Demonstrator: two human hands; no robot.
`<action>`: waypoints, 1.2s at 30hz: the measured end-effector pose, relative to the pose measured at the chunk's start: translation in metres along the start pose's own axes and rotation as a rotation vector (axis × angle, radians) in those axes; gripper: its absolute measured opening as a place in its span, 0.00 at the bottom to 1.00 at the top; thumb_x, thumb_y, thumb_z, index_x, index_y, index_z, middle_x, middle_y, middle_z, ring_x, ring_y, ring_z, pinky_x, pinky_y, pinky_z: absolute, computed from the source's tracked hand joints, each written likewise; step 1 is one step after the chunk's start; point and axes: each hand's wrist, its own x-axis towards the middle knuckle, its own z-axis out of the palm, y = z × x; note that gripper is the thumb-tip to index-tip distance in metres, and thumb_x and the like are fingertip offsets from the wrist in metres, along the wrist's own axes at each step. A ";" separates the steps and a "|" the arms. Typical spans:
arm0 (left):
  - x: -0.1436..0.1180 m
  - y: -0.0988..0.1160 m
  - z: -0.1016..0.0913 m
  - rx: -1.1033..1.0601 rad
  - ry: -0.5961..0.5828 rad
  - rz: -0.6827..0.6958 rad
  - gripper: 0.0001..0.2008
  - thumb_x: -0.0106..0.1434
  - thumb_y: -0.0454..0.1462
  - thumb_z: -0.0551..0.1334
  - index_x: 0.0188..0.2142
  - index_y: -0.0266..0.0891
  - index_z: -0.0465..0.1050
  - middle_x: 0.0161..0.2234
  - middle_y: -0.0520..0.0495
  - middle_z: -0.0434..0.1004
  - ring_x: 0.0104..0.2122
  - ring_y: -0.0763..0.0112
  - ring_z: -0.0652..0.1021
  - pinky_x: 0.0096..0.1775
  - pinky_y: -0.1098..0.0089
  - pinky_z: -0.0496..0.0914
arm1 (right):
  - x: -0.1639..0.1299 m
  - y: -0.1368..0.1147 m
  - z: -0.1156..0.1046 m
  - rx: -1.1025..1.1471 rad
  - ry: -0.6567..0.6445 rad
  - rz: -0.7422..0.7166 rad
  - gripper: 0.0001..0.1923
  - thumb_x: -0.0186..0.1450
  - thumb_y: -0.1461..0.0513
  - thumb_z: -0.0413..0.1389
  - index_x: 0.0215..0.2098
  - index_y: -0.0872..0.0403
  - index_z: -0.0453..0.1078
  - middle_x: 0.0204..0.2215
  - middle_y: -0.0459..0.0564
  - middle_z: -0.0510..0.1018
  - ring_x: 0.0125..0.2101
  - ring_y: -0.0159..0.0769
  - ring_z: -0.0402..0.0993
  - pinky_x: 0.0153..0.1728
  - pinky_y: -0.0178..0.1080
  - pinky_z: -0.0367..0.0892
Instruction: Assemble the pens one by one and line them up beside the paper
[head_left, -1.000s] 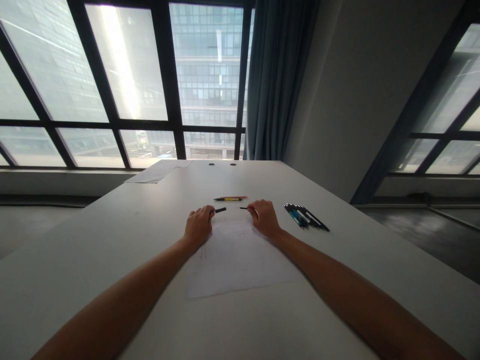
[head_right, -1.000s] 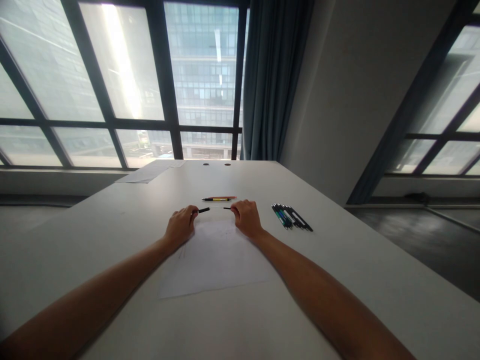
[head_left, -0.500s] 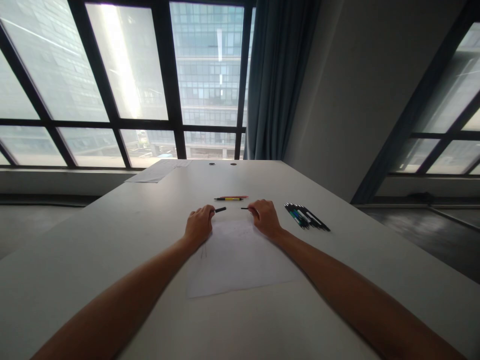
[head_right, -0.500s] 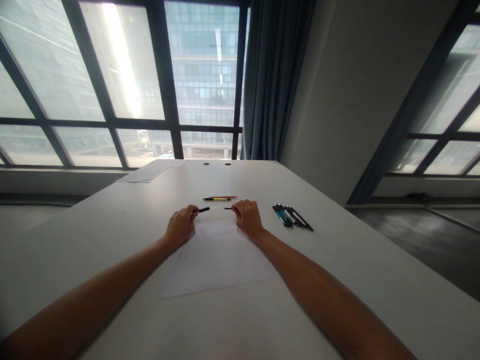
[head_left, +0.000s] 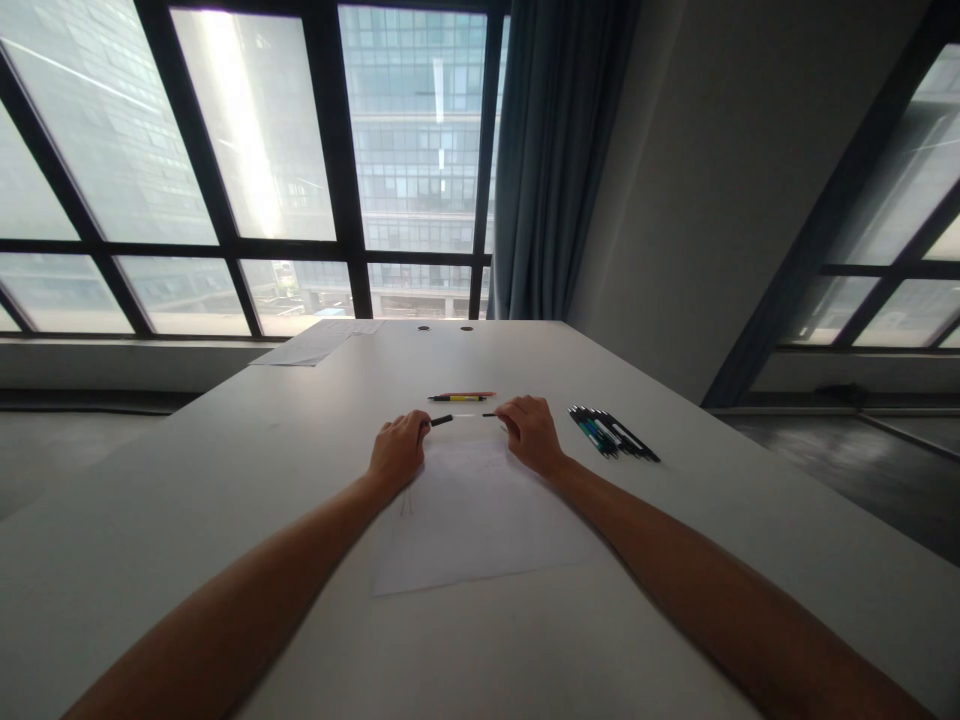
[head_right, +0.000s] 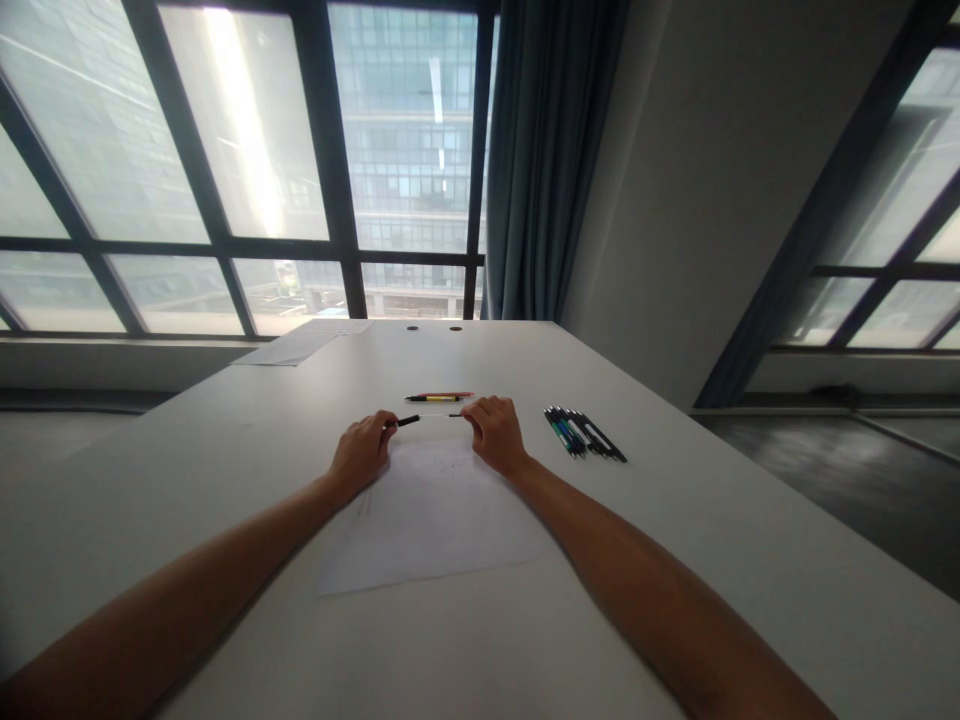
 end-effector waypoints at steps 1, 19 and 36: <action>0.000 0.000 -0.001 0.000 -0.005 -0.002 0.08 0.69 0.35 0.52 0.44 0.42 0.67 0.40 0.44 0.78 0.42 0.62 0.77 0.43 0.63 0.67 | 0.000 0.001 0.000 -0.003 -0.002 0.000 0.13 0.70 0.65 0.45 0.35 0.52 0.71 0.33 0.51 0.76 0.37 0.40 0.67 0.42 0.43 0.55; 0.000 0.003 0.001 -0.195 0.176 0.165 0.11 0.70 0.34 0.50 0.50 0.40 0.65 0.43 0.44 0.75 0.44 0.65 0.74 0.47 0.65 0.68 | 0.000 0.010 0.005 -0.130 -0.034 0.164 0.06 0.63 0.60 0.57 0.33 0.53 0.75 0.50 0.54 0.73 0.51 0.46 0.64 0.52 0.50 0.54; -0.003 -0.001 0.005 -0.025 0.143 0.325 0.07 0.69 0.36 0.55 0.43 0.40 0.71 0.37 0.46 0.78 0.38 0.63 0.75 0.41 0.63 0.65 | 0.002 -0.008 0.001 -0.059 0.001 -0.051 0.06 0.67 0.66 0.52 0.34 0.54 0.70 0.38 0.52 0.76 0.42 0.40 0.67 0.48 0.45 0.55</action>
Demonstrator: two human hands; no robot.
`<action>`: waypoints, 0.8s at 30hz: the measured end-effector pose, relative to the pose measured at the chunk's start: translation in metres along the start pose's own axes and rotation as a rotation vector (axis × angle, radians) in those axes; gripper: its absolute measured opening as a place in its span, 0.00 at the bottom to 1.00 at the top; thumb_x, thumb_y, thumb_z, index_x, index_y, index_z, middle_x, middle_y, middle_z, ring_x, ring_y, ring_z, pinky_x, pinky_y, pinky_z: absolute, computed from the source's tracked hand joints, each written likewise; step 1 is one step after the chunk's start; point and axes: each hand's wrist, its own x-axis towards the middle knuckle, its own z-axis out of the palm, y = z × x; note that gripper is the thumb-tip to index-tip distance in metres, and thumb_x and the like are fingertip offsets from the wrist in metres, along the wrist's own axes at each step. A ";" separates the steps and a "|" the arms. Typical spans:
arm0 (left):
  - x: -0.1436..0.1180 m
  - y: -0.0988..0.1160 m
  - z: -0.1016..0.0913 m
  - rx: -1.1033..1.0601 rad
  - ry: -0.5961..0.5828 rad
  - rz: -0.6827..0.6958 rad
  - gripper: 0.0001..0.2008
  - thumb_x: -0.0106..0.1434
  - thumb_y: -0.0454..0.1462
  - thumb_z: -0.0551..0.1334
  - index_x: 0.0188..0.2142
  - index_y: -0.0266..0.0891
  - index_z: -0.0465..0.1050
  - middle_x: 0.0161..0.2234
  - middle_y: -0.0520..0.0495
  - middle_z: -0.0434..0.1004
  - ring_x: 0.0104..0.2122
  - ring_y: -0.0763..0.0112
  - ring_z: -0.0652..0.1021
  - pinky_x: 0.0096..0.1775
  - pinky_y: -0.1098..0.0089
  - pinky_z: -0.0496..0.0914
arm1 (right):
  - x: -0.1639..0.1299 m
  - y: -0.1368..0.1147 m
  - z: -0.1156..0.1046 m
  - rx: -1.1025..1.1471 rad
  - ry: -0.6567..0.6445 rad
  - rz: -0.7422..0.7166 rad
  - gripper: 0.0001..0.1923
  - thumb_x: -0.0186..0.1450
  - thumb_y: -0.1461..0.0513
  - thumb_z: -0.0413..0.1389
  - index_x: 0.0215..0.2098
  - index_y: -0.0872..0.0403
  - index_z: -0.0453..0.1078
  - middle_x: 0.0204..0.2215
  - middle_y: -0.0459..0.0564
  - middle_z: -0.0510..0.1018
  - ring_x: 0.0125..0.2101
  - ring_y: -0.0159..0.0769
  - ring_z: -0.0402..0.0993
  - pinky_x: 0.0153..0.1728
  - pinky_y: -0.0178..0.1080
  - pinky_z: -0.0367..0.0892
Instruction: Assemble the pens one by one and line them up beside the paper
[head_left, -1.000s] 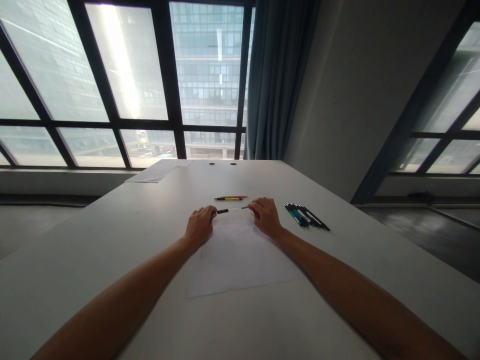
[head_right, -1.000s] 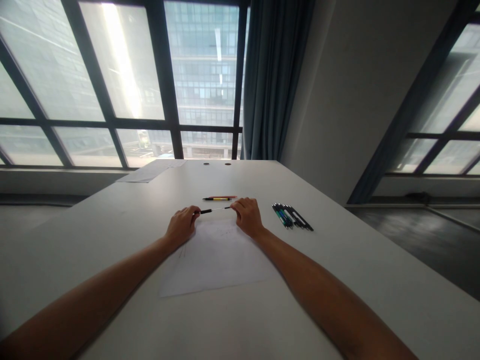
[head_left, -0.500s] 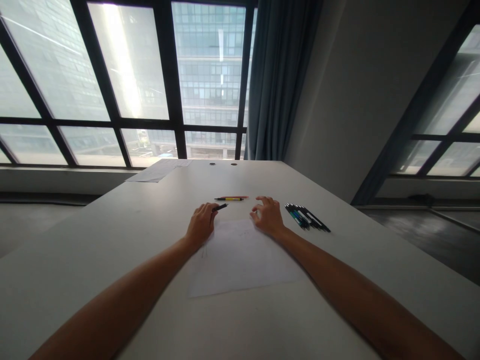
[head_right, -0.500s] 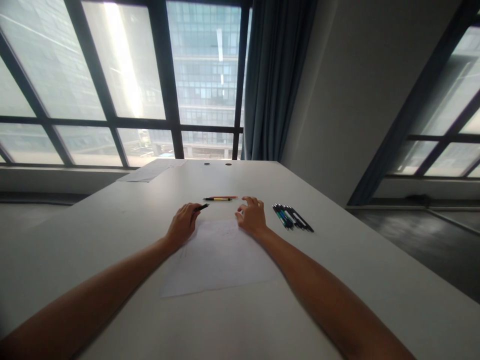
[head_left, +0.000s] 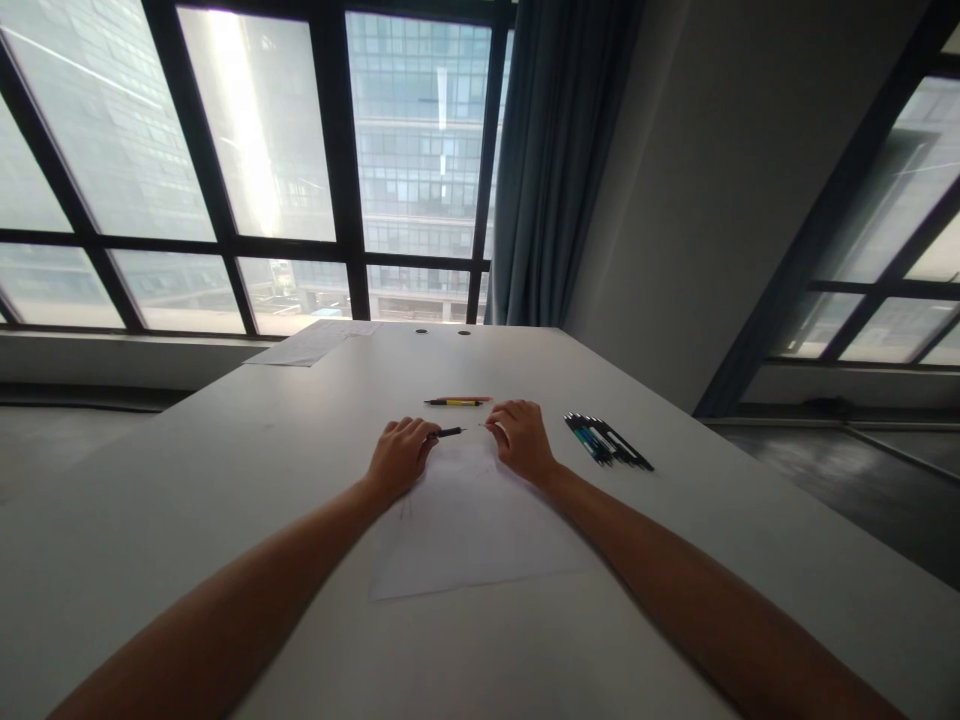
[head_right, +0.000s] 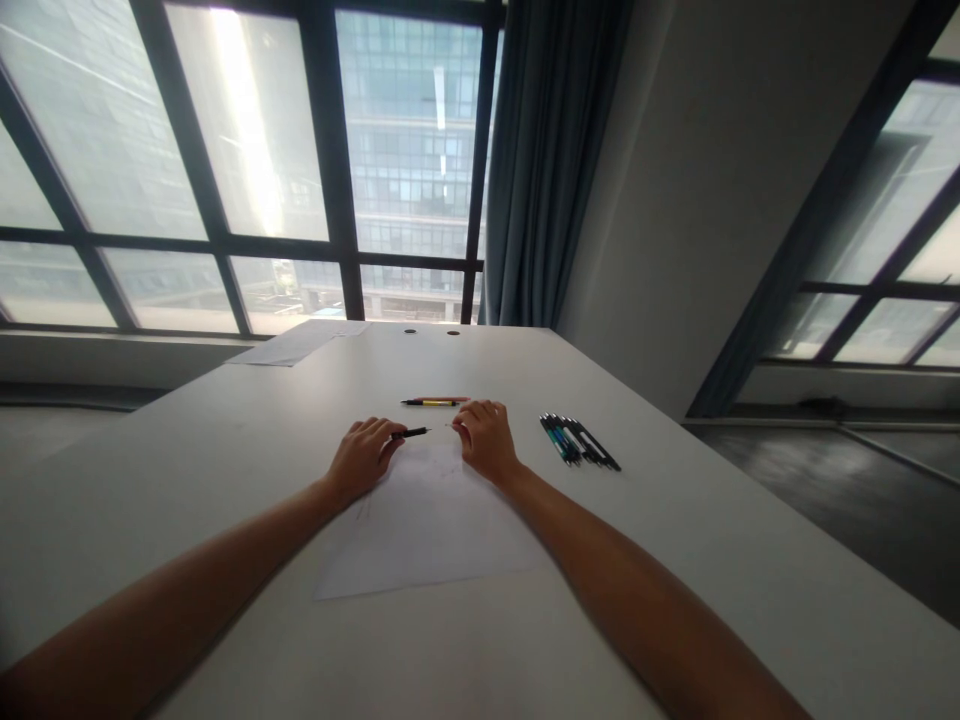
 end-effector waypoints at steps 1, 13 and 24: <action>0.000 0.000 0.000 0.002 0.001 -0.002 0.07 0.69 0.37 0.55 0.43 0.40 0.71 0.37 0.46 0.78 0.38 0.63 0.75 0.41 0.63 0.64 | 0.000 -0.003 -0.001 0.012 0.011 -0.030 0.06 0.68 0.65 0.52 0.33 0.53 0.70 0.37 0.51 0.76 0.41 0.40 0.67 0.47 0.45 0.56; 0.000 0.000 0.000 0.008 -0.026 0.016 0.09 0.69 0.37 0.56 0.43 0.40 0.73 0.37 0.46 0.78 0.38 0.63 0.75 0.40 0.63 0.66 | 0.000 -0.012 0.005 0.007 0.020 -0.119 0.10 0.71 0.63 0.49 0.34 0.53 0.69 0.35 0.51 0.76 0.38 0.39 0.66 0.43 0.43 0.55; -0.001 -0.001 0.002 -0.010 -0.041 0.094 0.09 0.69 0.38 0.56 0.45 0.41 0.73 0.37 0.47 0.79 0.38 0.64 0.75 0.39 0.64 0.68 | 0.001 -0.021 0.006 -0.001 -0.024 -0.212 0.13 0.72 0.61 0.47 0.34 0.54 0.71 0.36 0.52 0.76 0.37 0.38 0.67 0.43 0.44 0.55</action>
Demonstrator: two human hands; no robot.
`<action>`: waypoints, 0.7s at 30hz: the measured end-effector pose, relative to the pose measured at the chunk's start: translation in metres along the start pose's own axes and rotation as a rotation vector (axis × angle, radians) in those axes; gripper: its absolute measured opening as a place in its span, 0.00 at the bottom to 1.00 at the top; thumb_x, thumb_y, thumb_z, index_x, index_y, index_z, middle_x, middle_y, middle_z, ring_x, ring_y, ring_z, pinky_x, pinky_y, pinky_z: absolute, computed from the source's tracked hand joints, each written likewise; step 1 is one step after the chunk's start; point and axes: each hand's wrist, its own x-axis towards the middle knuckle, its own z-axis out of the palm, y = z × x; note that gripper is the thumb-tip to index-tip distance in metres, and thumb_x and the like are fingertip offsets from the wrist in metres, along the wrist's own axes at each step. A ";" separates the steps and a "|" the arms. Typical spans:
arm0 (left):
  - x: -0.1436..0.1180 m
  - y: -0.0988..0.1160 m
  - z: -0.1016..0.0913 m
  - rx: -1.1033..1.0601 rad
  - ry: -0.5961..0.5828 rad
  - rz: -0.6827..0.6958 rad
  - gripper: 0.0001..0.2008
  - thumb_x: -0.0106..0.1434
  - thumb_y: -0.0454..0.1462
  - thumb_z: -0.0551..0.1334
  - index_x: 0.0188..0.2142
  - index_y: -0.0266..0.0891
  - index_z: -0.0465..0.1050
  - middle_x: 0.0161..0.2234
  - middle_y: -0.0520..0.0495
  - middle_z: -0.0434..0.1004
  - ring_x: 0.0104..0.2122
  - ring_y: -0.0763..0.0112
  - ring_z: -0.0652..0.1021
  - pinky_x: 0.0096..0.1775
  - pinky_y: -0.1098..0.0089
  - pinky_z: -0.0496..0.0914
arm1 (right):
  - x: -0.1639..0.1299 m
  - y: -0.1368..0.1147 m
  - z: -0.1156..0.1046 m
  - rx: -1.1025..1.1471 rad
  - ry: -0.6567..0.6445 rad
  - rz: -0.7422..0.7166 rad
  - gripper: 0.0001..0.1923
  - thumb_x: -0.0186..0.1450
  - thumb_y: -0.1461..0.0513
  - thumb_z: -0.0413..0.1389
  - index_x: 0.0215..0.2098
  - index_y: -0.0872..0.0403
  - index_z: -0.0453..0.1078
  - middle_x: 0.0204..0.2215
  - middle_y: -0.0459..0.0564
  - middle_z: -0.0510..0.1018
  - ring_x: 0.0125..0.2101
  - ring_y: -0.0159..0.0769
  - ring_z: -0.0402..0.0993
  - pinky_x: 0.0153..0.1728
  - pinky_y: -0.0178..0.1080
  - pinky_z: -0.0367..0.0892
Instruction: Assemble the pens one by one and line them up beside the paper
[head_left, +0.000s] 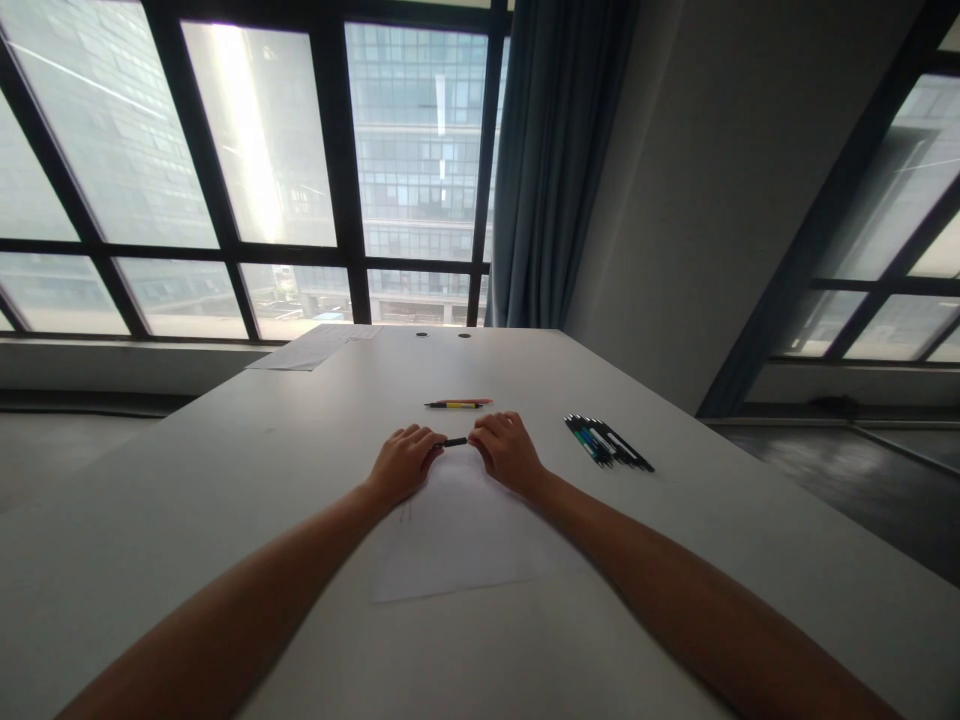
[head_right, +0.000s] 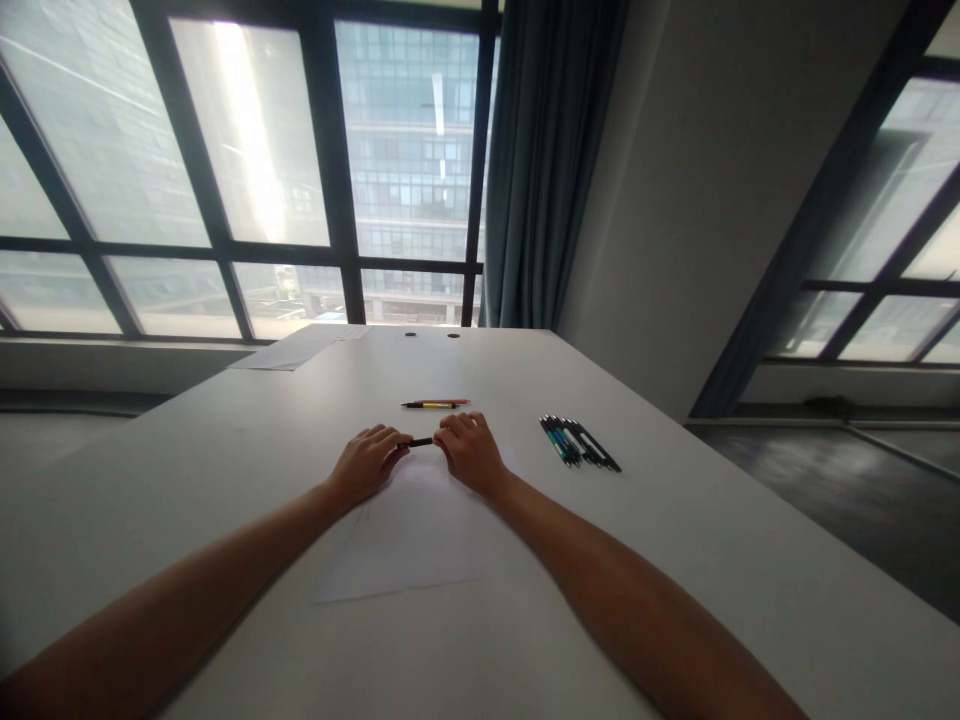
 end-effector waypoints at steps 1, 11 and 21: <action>0.000 0.000 0.000 -0.003 0.001 0.000 0.09 0.69 0.38 0.56 0.45 0.41 0.73 0.37 0.47 0.79 0.38 0.65 0.75 0.39 0.64 0.68 | 0.000 0.001 0.001 0.026 0.003 0.007 0.13 0.72 0.60 0.47 0.36 0.54 0.71 0.36 0.52 0.76 0.37 0.38 0.67 0.43 0.44 0.56; 0.000 0.001 0.001 -0.015 0.012 -0.031 0.09 0.69 0.38 0.55 0.44 0.40 0.73 0.37 0.45 0.79 0.38 0.65 0.76 0.40 0.64 0.70 | -0.016 0.049 0.002 -0.012 -0.080 0.558 0.12 0.66 0.61 0.52 0.45 0.55 0.72 0.43 0.54 0.76 0.45 0.41 0.69 0.47 0.42 0.59; 0.001 0.004 -0.001 -0.006 -0.030 -0.060 0.09 0.69 0.37 0.56 0.44 0.40 0.73 0.37 0.46 0.79 0.38 0.64 0.76 0.40 0.64 0.70 | -0.021 0.053 0.013 0.177 -0.166 0.477 0.07 0.63 0.67 0.53 0.30 0.55 0.73 0.32 0.51 0.77 0.33 0.37 0.71 0.36 0.38 0.65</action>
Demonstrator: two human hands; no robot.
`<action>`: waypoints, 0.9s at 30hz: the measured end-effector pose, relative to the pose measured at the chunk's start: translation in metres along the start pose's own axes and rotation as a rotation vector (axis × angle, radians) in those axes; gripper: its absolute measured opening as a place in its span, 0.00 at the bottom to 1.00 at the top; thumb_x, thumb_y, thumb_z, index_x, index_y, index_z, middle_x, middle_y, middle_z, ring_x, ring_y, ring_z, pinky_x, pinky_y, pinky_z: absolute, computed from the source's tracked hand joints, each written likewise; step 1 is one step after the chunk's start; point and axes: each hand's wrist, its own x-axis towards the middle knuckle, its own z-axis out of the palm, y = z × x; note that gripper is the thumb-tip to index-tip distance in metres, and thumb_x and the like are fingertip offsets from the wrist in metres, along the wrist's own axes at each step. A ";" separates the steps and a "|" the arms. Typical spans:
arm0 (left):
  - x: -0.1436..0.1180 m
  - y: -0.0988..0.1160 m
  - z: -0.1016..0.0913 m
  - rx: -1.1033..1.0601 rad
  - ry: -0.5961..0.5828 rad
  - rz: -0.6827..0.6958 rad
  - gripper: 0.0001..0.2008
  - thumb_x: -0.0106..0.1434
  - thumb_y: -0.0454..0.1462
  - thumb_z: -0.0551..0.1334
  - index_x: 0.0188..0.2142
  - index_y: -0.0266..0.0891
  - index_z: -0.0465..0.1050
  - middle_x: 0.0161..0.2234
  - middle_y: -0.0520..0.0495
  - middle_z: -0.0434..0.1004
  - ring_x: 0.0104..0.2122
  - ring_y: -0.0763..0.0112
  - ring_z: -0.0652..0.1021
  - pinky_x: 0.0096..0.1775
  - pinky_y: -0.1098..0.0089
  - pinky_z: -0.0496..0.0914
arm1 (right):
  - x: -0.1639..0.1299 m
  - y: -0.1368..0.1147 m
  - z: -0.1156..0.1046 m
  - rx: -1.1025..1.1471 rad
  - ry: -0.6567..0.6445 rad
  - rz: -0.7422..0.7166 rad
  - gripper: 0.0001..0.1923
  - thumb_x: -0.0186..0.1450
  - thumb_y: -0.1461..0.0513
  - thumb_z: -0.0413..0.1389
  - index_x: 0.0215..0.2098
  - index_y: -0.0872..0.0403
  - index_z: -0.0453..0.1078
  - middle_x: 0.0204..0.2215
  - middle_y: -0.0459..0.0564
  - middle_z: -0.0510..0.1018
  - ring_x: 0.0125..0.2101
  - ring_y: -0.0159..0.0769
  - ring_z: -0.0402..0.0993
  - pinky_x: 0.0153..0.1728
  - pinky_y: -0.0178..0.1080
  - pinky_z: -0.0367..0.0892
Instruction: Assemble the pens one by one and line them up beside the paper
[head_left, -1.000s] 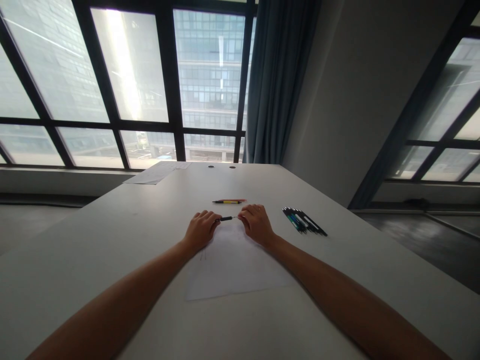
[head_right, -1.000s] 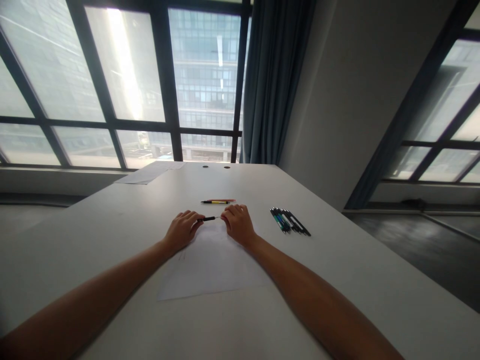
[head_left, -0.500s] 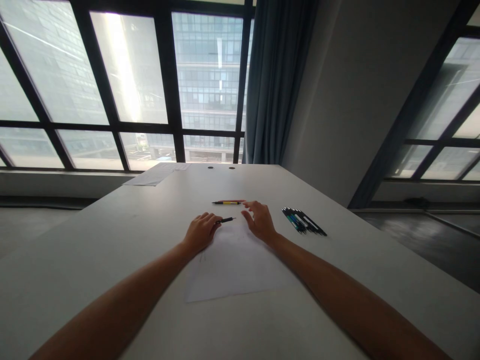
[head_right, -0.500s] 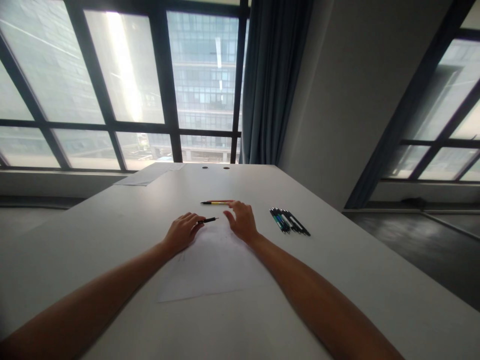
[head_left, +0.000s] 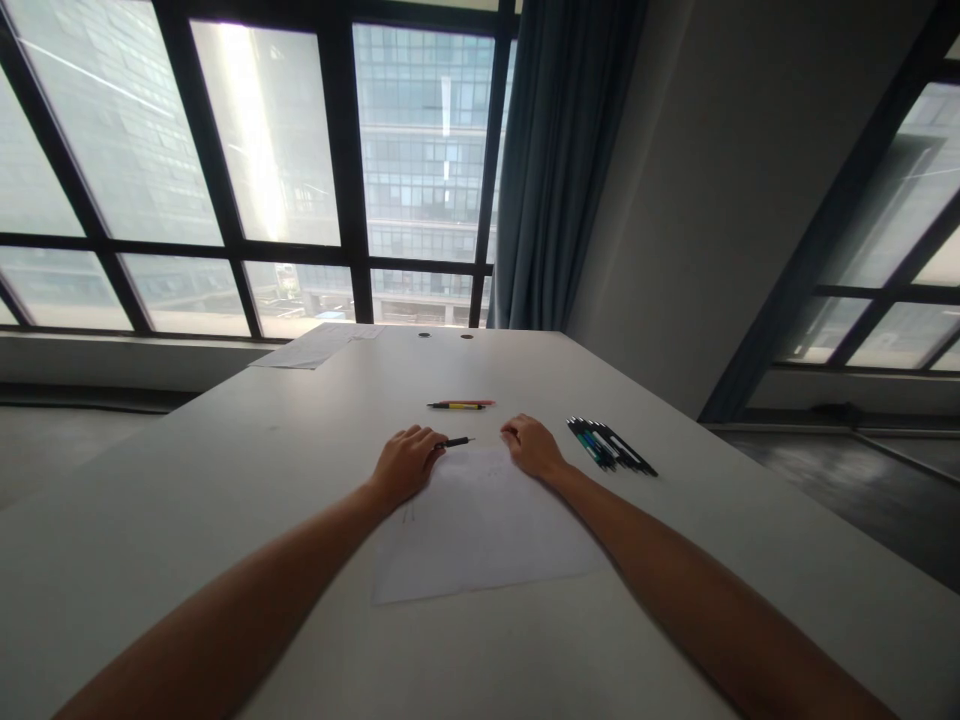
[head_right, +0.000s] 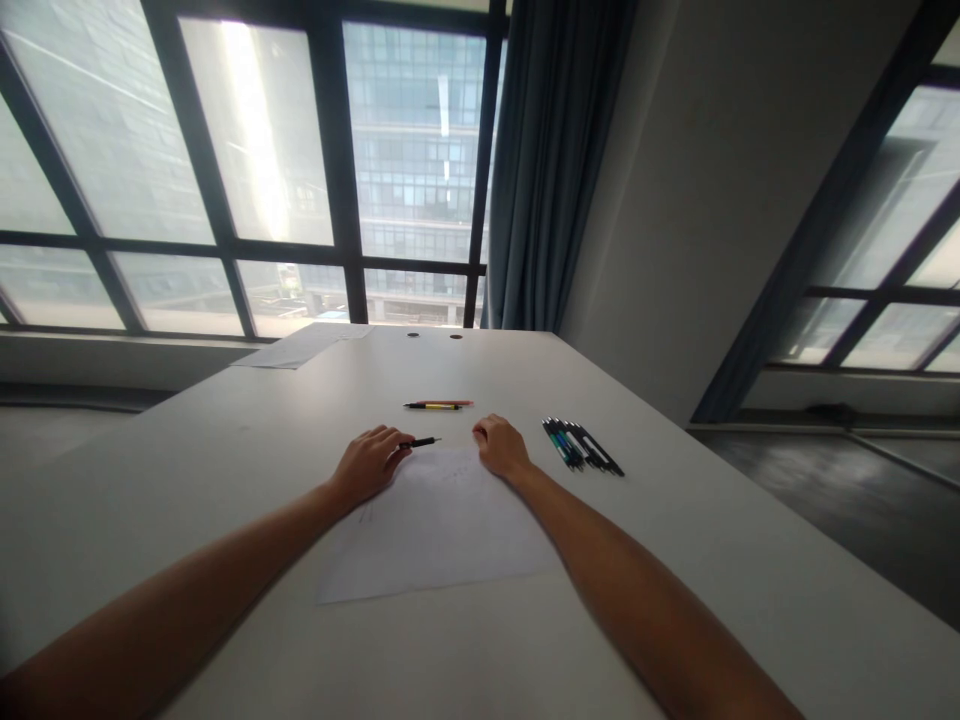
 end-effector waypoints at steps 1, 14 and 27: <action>0.000 0.000 0.000 0.000 -0.003 -0.003 0.09 0.69 0.37 0.56 0.44 0.40 0.73 0.37 0.46 0.79 0.38 0.64 0.76 0.40 0.64 0.70 | 0.000 -0.003 0.000 0.084 0.025 -0.047 0.06 0.63 0.67 0.53 0.32 0.55 0.73 0.31 0.51 0.76 0.32 0.36 0.71 0.35 0.38 0.65; 0.000 0.001 -0.001 -0.006 -0.010 -0.017 0.08 0.67 0.36 0.58 0.44 0.41 0.73 0.37 0.46 0.79 0.38 0.64 0.76 0.40 0.64 0.70 | -0.005 -0.046 0.000 0.433 0.085 -0.162 0.04 0.62 0.66 0.55 0.34 0.54 0.71 0.29 0.47 0.76 0.29 0.33 0.71 0.30 0.36 0.65; 0.000 0.000 -0.002 -0.062 -0.025 0.040 0.09 0.68 0.37 0.57 0.45 0.42 0.73 0.37 0.46 0.79 0.38 0.65 0.77 0.41 0.64 0.71 | -0.009 -0.054 0.001 0.416 0.047 -0.188 0.04 0.61 0.66 0.56 0.35 0.54 0.72 0.30 0.47 0.77 0.27 0.32 0.71 0.33 0.37 0.68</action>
